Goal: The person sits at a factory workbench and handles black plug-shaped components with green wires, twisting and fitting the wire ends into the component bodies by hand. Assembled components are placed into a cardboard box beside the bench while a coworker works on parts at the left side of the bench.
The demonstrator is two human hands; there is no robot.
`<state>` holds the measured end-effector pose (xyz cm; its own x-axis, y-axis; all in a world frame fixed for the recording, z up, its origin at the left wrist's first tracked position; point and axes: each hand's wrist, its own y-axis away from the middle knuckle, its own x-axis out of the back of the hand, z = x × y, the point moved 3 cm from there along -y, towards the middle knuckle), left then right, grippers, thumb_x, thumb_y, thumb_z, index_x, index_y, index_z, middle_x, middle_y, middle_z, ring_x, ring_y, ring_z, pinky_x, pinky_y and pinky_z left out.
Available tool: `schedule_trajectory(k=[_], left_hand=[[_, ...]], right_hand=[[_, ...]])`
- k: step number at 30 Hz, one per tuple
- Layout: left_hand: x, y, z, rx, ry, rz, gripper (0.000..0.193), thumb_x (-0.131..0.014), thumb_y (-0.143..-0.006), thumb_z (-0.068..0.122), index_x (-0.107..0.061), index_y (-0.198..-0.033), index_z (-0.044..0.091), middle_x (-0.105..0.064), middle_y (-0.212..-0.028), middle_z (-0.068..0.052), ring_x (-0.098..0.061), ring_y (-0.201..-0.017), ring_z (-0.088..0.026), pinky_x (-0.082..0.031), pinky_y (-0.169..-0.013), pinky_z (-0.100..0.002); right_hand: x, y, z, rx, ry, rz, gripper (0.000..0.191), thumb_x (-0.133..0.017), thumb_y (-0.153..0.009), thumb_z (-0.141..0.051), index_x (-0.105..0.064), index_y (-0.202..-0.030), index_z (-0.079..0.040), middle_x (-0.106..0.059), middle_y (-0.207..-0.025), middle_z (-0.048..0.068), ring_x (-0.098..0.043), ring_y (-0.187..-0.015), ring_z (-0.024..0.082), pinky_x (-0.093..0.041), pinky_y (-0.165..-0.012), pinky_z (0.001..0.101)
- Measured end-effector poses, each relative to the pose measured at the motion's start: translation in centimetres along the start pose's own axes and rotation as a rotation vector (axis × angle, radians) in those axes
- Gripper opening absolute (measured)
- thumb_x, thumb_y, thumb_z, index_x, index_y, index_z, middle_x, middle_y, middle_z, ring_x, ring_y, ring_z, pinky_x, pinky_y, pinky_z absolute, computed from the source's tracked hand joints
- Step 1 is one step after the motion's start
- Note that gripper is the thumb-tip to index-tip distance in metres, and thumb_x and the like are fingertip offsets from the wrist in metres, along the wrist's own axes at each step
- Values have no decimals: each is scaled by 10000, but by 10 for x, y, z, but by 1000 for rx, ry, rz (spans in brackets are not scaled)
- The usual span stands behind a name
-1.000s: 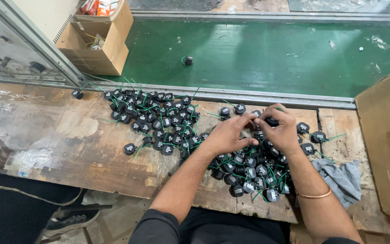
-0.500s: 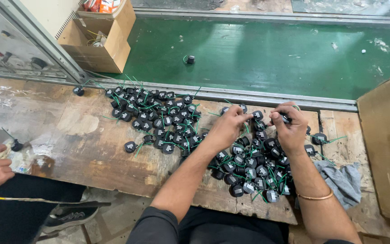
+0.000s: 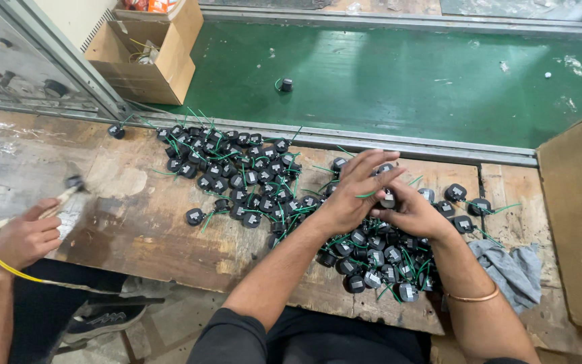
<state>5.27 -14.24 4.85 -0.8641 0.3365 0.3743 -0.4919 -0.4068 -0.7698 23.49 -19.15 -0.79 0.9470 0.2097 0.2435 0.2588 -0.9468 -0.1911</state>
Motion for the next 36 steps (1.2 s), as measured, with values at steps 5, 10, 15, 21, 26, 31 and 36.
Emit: schedule_trajectory(k=[5, 10, 15, 21, 26, 31, 36], left_hand=[[-11, 12, -21, 328, 372, 230, 306, -753, -955, 24, -758, -1232, 152, -701, -1082, -52, -680, -1026, -168, -570, -894, -293], [-21, 26, -30, 385, 497, 387, 214, -821, -874, 10, -783, -1078, 65, -732, -1026, -53, -686, -954, -137, -558, -825, -269], [-27, 28, -29, 429, 642, 406, 227, -816, -900, 25, -760, -1116, 66, -754, -1065, -60, -699, -997, -126, -575, -879, -279], [-7, 13, -10, 185, 332, 196, 266, -688, -994, 17, -710, -1248, 94, -718, -1222, -79, -691, -1156, -216, -564, -1011, -339], [4, 4, -6, -23, 71, 39, 356, -681, -950, 13, -685, -1286, 128, -688, -1347, -113, -662, -1269, -283, -508, -1122, -414], [-8, 12, -22, 194, 224, 176, 259, -653, -1039, 57, -714, -1280, 130, -742, -1255, -80, -715, -1210, -217, -592, -1029, -313], [-19, 24, -45, 444, 862, 294, 195, -616, -1071, 138, -666, -1245, 64, -755, -1193, -81, -709, -1138, -165, -559, -1032, -326]], right_hand=[[5, 2, 6, -43, -170, 43, 524, -785, -829, 27, -626, -1328, 19, -581, -1224, 66, -574, -1146, 151, -495, -969, 328], [4, 0, -11, 130, -122, -50, 455, -822, -821, 18, -658, -1245, 22, -564, -1190, 50, -569, -1109, 157, -484, -941, 299], [6, 0, -11, 77, -167, 35, 594, -883, -704, -72, -631, -1234, 19, -569, -1270, 52, -560, -1156, 153, -484, -940, 304], [19, -2, -12, 211, 97, 154, 531, -906, -712, -135, -674, -1162, 28, -619, -1125, 45, -582, -1082, 151, -476, -932, 288], [28, 0, -25, 202, 222, 297, 462, -896, -727, -154, -689, -1101, 23, -610, -1095, 56, -577, -1035, 154, -470, -883, 287], [17, -5, -38, 236, 380, 328, 477, -906, -688, -200, -674, -1035, 30, -624, -1059, 83, -619, -955, 167, -502, -814, 294], [10, -7, -46, 336, 400, 198, 502, -892, -688, -225, -670, -1051, 41, -641, -1056, 109, -638, -1014, 216, -505, -871, 315]])
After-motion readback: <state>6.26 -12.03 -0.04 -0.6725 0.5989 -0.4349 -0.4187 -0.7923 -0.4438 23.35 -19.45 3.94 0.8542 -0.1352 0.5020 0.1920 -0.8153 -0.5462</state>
